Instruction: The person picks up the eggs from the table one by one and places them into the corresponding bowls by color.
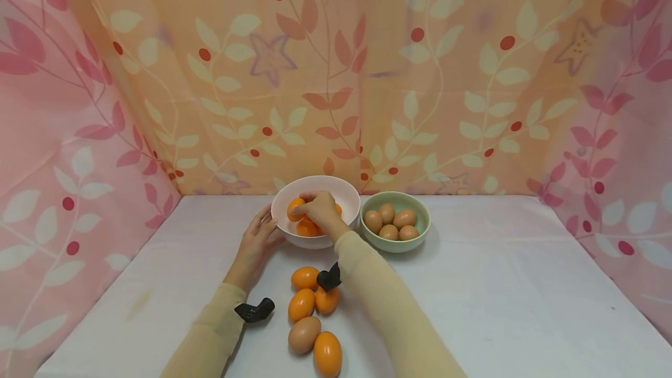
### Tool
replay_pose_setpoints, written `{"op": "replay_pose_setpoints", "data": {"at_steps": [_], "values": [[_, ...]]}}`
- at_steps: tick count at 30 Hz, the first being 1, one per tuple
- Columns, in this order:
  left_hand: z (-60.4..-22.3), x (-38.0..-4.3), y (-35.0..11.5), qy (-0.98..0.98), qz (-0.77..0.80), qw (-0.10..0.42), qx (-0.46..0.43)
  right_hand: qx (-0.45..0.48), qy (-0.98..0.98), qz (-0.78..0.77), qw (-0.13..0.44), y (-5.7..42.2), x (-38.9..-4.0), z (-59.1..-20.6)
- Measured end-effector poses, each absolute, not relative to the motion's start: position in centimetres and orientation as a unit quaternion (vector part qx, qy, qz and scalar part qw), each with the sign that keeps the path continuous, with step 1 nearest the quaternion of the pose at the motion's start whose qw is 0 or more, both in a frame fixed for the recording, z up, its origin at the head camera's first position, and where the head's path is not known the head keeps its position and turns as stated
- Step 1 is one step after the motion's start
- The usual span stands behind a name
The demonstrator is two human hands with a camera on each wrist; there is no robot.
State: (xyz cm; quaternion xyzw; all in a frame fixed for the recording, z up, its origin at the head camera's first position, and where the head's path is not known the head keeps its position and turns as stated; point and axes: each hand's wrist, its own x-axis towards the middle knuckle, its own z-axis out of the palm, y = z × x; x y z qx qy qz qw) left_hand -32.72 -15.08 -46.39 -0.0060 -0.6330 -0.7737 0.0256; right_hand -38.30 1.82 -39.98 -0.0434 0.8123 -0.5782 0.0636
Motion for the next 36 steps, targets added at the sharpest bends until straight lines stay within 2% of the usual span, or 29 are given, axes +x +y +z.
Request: {"op": "replay_pose_setpoints", "data": {"at_steps": [26,36], "values": [[-46.7,-32.6,-15.2,-0.629,-0.777,0.019,-0.003,-0.071,0.858,-0.499,0.101,1.7,-38.5,-41.0],[-46.5,-32.6,-15.2,-0.631,-0.775,0.021,-0.005,-0.086,0.872,-0.472,0.092,1.6,-38.7,-41.0]]}}
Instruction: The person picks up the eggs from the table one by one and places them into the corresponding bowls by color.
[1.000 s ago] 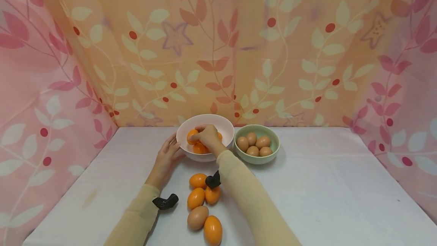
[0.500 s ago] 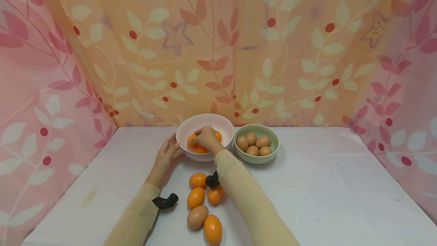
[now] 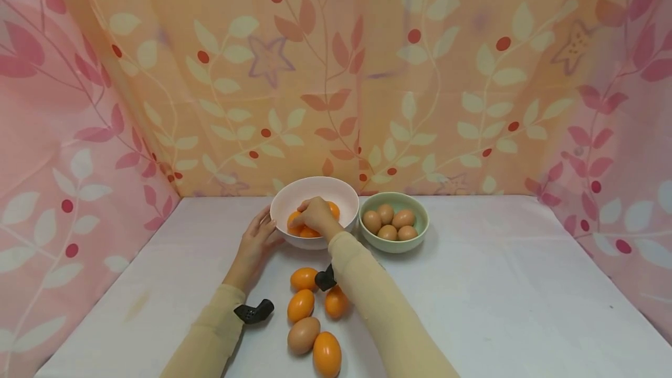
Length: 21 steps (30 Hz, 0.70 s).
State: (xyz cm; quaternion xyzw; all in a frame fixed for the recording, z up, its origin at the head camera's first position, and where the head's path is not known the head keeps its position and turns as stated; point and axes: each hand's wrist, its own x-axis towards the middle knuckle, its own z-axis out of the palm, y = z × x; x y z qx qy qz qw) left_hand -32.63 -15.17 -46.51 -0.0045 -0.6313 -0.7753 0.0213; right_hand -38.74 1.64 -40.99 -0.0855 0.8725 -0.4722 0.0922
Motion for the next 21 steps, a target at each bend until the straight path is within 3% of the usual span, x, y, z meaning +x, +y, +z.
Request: {"op": "replay_pose_setpoints", "data": {"at_steps": [21], "values": [[-46.69,-32.83,-15.19,-0.632,-0.775,0.022,-0.01,-0.094,0.896,-0.425,0.095,1.7,-38.76,-41.01]]}}
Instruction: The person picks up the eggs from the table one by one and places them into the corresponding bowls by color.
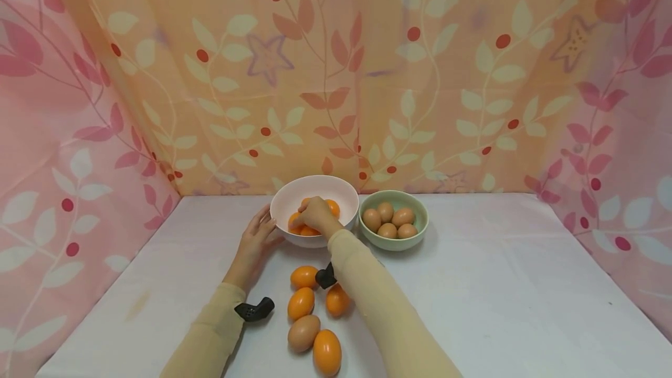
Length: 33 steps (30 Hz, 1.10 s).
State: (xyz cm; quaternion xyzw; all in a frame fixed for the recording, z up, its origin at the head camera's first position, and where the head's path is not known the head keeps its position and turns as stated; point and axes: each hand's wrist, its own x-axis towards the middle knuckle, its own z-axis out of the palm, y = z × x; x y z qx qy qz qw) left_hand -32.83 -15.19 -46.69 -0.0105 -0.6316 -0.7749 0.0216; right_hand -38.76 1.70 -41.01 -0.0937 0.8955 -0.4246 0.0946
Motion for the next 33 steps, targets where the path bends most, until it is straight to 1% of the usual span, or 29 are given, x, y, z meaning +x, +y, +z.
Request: {"op": "replay_pose_setpoints", "data": {"at_steps": [8,17,23,28,33], "values": [[-47.0,-32.8,-15.1,-0.629,-0.777,0.026,-0.005,-0.091,0.886,-0.445,0.098,2.2,-37.9,-40.2],[-46.7,-32.6,-15.1,-0.634,-0.772,0.031,-0.012,-0.125,0.84,-0.519,0.097,5.0,-35.5,-37.4],[-46.7,-32.7,-15.0,-0.632,-0.774,0.028,-0.011,-0.161,0.802,-0.566,0.1,7.5,-33.1,-36.8],[-46.6,-32.6,-14.9,-0.633,-0.773,0.029,-0.007,-0.175,0.802,-0.56,0.116,9.7,-30.3,-37.1],[-46.3,-32.5,-15.0,-0.637,-0.77,0.031,-0.007,-0.196,0.792,-0.562,0.133,11.6,-28.7,-37.7]]}}
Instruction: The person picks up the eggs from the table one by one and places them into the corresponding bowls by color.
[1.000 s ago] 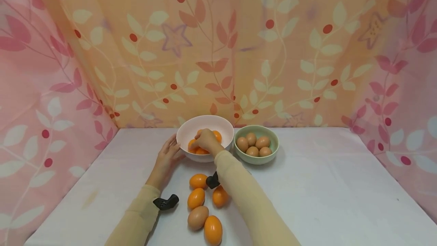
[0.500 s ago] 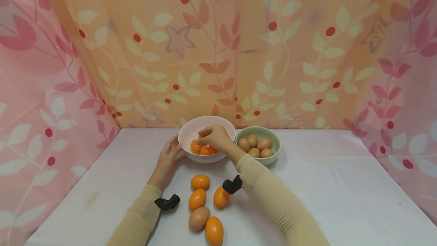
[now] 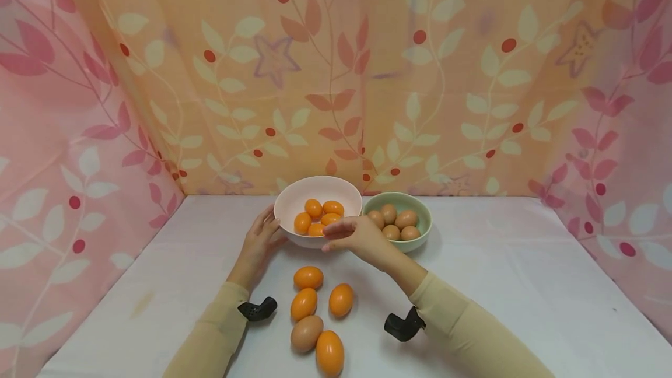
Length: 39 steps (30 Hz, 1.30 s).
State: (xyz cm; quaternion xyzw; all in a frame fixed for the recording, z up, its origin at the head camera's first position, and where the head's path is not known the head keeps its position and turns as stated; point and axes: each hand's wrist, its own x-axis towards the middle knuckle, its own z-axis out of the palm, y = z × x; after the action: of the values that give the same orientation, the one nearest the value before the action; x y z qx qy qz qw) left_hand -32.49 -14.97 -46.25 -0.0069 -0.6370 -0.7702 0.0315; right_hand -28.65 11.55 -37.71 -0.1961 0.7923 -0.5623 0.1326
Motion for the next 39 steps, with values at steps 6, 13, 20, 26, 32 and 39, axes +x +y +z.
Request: {"op": "replay_pose_setpoints", "data": {"at_steps": [6,13,20,26,32,39], "values": [[-46.3,-32.5,-15.0,-0.633,-0.773,0.031,-0.001,-0.194,0.791,-0.56,0.15,12.8,-27.5,-38.1],[-46.2,-32.5,-15.1,-0.634,-0.773,0.032,-0.001,-0.202,0.796,-0.55,0.152,13.9,-26.9,-38.9],[-46.3,-32.6,-15.1,-0.635,-0.772,0.035,-0.005,-0.195,0.8,-0.543,0.166,14.4,-26.4,-39.8],[-46.3,-32.7,-15.1,-0.633,-0.773,0.033,-0.005,-0.2,0.803,-0.531,0.18,14.7,-26.0,-40.4],[-46.3,-32.6,-15.0,-0.63,-0.776,0.033,-0.004,-0.199,0.802,-0.527,0.198,14.7,-25.7,-41.3],[-46.4,-32.6,-15.0,-0.633,-0.773,0.032,-0.006,-0.195,0.8,-0.525,0.215,14.7,-25.2,-42.1]]}}
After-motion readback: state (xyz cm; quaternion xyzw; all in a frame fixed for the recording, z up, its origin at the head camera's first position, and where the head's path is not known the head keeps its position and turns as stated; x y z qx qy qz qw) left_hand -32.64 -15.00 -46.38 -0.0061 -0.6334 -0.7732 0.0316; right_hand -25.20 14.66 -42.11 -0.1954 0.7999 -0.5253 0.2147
